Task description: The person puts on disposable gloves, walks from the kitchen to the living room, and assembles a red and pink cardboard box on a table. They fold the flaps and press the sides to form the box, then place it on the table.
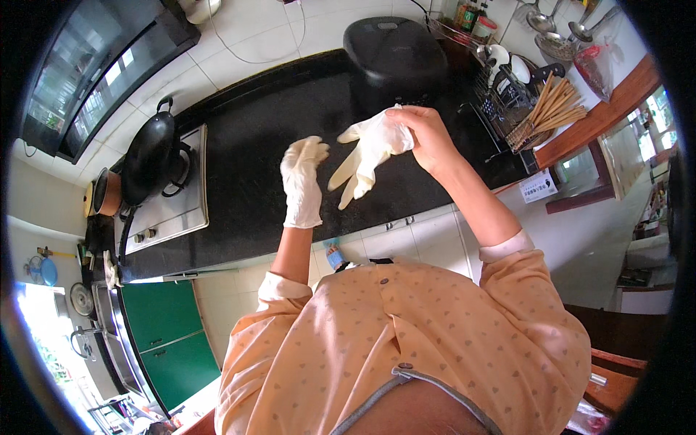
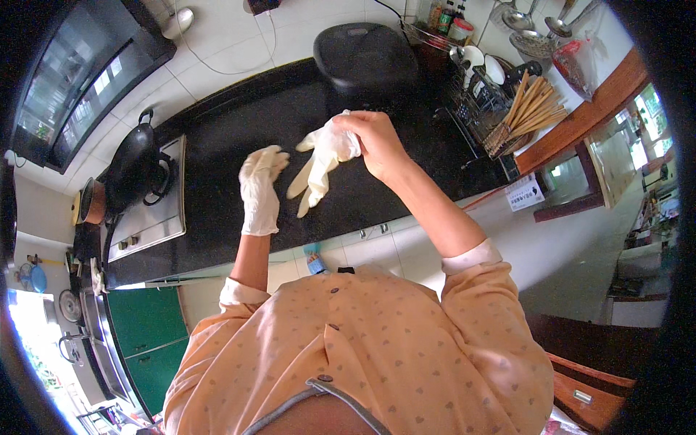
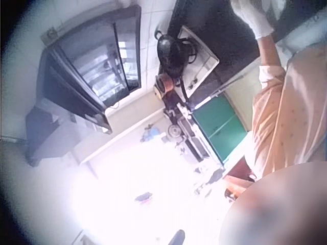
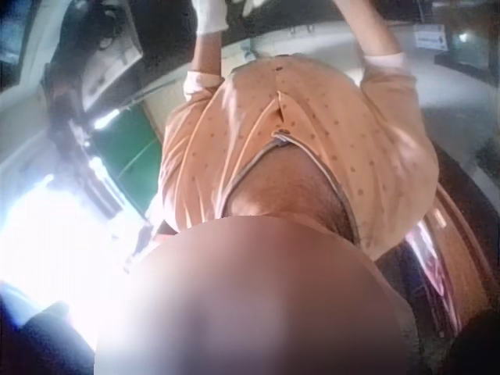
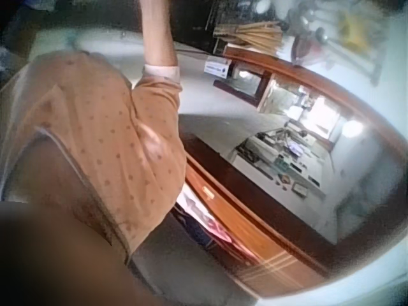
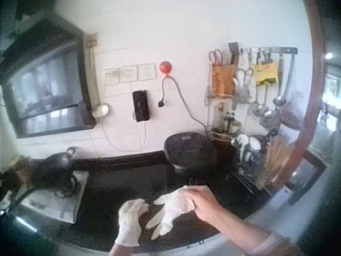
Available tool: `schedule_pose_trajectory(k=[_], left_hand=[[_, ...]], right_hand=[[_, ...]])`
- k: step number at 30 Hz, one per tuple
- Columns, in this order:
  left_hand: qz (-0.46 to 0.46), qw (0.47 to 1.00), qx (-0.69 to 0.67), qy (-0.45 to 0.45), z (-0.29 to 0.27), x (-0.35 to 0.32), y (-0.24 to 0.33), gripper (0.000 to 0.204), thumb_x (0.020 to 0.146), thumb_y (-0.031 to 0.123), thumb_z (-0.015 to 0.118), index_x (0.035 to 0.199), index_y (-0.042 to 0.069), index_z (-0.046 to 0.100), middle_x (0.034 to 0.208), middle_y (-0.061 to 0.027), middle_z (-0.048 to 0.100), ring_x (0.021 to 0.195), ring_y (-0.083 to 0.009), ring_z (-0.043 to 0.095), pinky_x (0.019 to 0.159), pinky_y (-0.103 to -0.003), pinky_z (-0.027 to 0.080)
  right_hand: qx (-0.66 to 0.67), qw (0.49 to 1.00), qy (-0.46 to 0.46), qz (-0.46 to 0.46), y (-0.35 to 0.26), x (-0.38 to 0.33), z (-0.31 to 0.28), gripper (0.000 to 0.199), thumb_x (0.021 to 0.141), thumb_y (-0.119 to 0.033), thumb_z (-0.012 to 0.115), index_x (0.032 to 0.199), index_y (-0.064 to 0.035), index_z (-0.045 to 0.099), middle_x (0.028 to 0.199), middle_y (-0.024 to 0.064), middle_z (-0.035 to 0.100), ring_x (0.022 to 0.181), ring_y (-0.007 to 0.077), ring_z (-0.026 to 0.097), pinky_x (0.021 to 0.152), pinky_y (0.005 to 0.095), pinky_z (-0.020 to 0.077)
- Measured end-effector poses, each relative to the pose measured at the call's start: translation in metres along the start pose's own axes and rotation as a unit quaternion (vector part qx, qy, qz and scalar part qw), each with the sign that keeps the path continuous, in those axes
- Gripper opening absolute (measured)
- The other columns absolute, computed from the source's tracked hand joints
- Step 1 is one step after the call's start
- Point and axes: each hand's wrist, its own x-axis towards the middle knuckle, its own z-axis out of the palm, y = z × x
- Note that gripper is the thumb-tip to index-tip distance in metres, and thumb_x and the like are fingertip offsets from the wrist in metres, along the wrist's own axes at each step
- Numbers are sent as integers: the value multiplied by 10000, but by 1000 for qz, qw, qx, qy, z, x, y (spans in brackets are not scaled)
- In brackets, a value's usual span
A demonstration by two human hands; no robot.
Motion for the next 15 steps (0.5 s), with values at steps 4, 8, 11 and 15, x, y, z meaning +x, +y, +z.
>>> schedule_pose_trajectory(k=[4, 8, 11, 15], left_hand=[[4, 997, 44, 60, 32, -42, 21, 226, 911, 201, 714, 1066, 40, 676, 958, -51, 697, 864, -125, 623, 839, -279, 499], [348, 834, 427, -26, 69, -56, 16, 211, 822, 224, 762, 937, 87, 650, 840, -85, 674, 739, -251, 651, 664, -376, 513], [320, 839, 441, -12, 75, -51, 0, 176, 843, 209, 719, 835, 87, 592, 750, -107, 644, 669, -323, 637, 601, -424, 502], [351, 853, 387, -6, 73, -39, -16, 136, 876, 164, 674, 820, 79, 584, 703, -122, 618, 622, -337, 623, 573, -419, 496]], right_hand=[[63, 997, 34, 37, 26, -9, -8, 212, 872, -156, 691, 952, 39, 708, 902, 115, 714, 830, 173, 692, 787, 325, 539], [75, 995, 13, 62, 56, -19, -6, 214, 889, -188, 693, 962, 11, 716, 925, 91, 711, 850, 152, 656, 784, 299, 496], [128, 989, -4, 74, 55, -27, 4, 207, 924, -187, 653, 996, -1, 705, 968, 75, 699, 913, 142, 627, 864, 311, 472], [212, 973, -31, 88, 80, -21, -17, 273, 963, -200, 587, 1104, 19, 669, 1081, 91, 682, 1000, 155, 615, 925, 327, 456]])
